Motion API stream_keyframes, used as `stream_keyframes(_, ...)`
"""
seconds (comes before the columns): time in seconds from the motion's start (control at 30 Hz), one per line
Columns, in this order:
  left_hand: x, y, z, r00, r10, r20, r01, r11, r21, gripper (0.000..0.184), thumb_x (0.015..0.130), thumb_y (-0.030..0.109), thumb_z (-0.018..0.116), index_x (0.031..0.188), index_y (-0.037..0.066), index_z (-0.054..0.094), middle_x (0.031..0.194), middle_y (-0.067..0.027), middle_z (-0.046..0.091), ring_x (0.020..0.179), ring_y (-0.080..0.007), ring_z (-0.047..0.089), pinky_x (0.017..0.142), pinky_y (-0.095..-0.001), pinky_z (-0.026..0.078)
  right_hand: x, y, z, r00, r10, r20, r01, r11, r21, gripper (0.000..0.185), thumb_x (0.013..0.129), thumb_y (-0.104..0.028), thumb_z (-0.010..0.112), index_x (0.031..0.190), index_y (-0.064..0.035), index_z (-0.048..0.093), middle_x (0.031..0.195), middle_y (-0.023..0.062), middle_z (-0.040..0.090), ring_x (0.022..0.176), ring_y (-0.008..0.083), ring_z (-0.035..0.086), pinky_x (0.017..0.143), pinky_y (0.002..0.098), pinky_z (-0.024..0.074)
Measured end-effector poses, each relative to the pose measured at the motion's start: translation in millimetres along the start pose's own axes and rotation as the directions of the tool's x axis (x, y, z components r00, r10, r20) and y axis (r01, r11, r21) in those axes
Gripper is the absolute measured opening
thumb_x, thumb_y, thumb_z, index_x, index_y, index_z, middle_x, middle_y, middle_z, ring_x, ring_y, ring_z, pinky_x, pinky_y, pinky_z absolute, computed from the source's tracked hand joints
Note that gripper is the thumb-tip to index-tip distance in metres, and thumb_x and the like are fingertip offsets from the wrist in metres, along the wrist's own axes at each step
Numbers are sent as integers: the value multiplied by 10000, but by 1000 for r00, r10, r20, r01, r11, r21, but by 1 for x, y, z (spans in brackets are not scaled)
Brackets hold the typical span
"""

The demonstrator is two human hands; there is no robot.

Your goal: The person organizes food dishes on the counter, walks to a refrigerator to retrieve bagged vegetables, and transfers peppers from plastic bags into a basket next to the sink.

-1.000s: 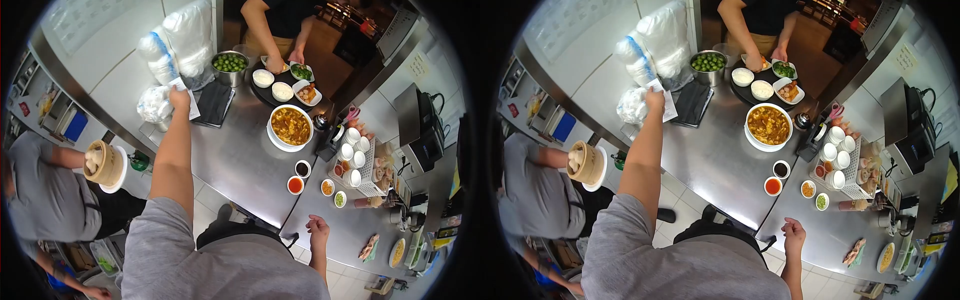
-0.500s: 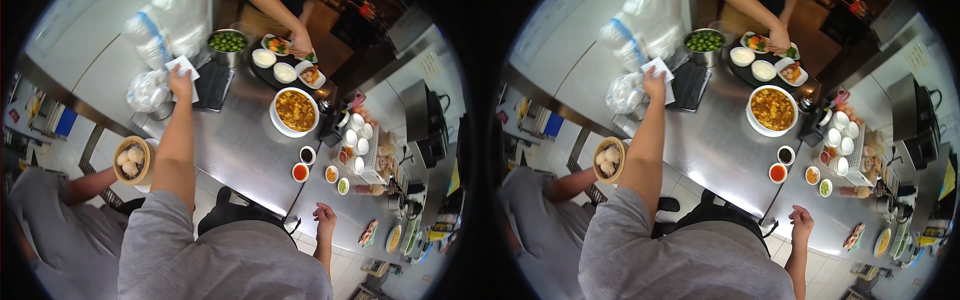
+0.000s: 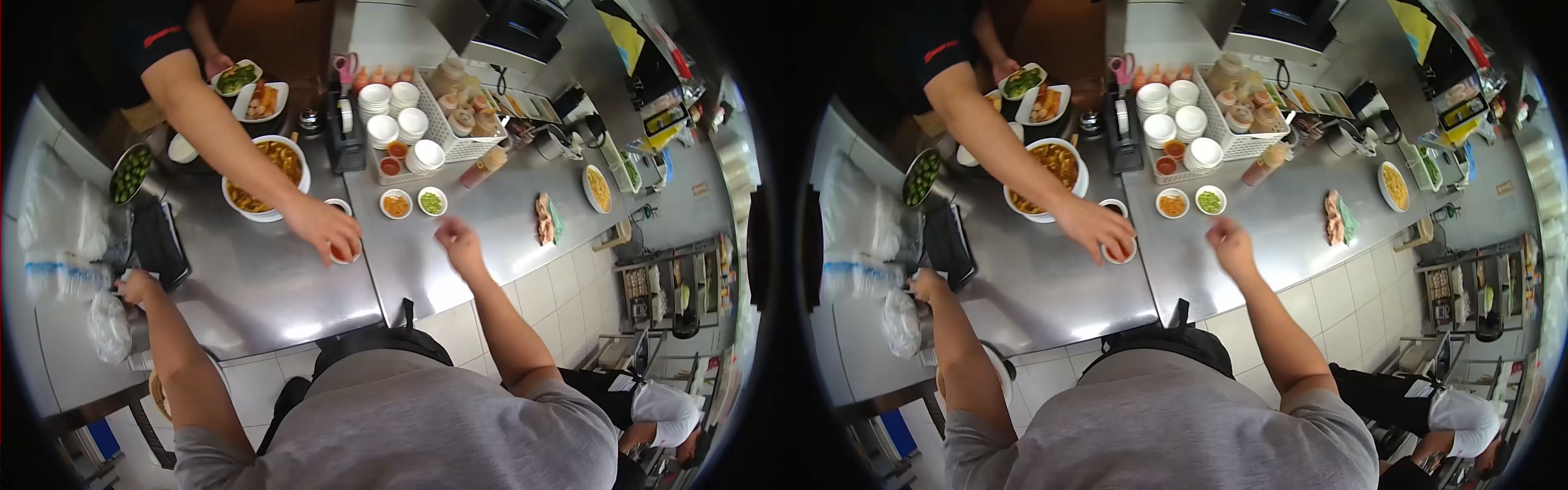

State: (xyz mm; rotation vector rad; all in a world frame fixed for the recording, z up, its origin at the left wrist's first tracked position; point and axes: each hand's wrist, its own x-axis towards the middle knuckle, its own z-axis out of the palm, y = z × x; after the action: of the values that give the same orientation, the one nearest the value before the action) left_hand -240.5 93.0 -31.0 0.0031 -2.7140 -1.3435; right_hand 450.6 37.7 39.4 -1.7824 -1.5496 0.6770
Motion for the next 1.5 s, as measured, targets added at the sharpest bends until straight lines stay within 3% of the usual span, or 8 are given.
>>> stream_keyframes(0.1,-75,76,-19,898,-179,-402,218,974,54,566,735,120,669,1263,21,488,1069,-267,582,911,-342,623,857,-492,489,68,41,-42,913,87,-398,-40,991,126,588,733,-79,723,1259,-14,468,1003,92,577,802,173,568,707,312,480)
stream_keyframes(0.2,-60,59,3,997,71,-25,-66,676,-734,783,685,25,738,1311,-93,285,1125,-232,537,936,-277,558,892,-432,454,120,56,-63,808,219,-547,-136,973,189,733,704,-101,770,1321,-7,385,1102,102,536,906,173,549,791,309,462)
stream_keyframes(0.37,-265,100,-128,688,673,270,-343,630,-696,750,783,70,693,1400,-21,276,1424,-178,344,1343,-260,294,1107,-357,213,171,116,-44,953,94,-287,76,846,528,570,741,-25,737,1235,-29,452,1079,55,577,946,162,562,835,295,446)
stream_keyframes(0.5,-335,35,-197,427,644,634,-204,752,-627,710,792,48,668,1410,73,319,1457,-94,333,1356,-249,288,1087,-429,228,168,124,-49,938,-70,-340,234,850,471,454,782,-25,712,1186,-16,505,1058,52,601,940,136,569,846,283,443)
stream_keyframes(0.83,-274,0,-256,830,469,304,-177,736,-653,554,816,8,607,1339,35,428,1285,-114,490,1176,-209,467,941,-325,406,86,-46,-53,964,-258,-58,236,745,624,486,765,6,714,1205,-22,509,1055,57,607,892,133,597,775,281,493)
stream_keyframes(1.07,-120,-25,-222,948,222,229,-102,890,-444,468,859,173,596,1271,-30,503,1130,-167,605,997,-253,599,892,-329,452,10,-206,93,444,-802,401,814,548,195,598,656,-131,713,1232,-110,552,988,122,599,942,321,579,834,419,455)
stream_keyframes(1.3,-66,-52,-203,780,375,501,-416,909,-34,321,815,233,620,1000,-22,684,823,-161,698,756,-220,675,700,-330,512,-37,-295,216,103,-811,576,992,43,-117,197,816,-112,530,994,-117,614,911,66,596,911,237,557,780,382,383)
stream_keyframes(1.5,-55,-38,-207,673,376,637,-493,870,7,285,797,209,628,945,-25,695,706,-149,675,604,-206,662,588,-319,518,-42,-336,241,129,-788,602,978,0,-210,180,816,-140,541,971,-125,631,910,59,609,911,225,559,790,380,380)
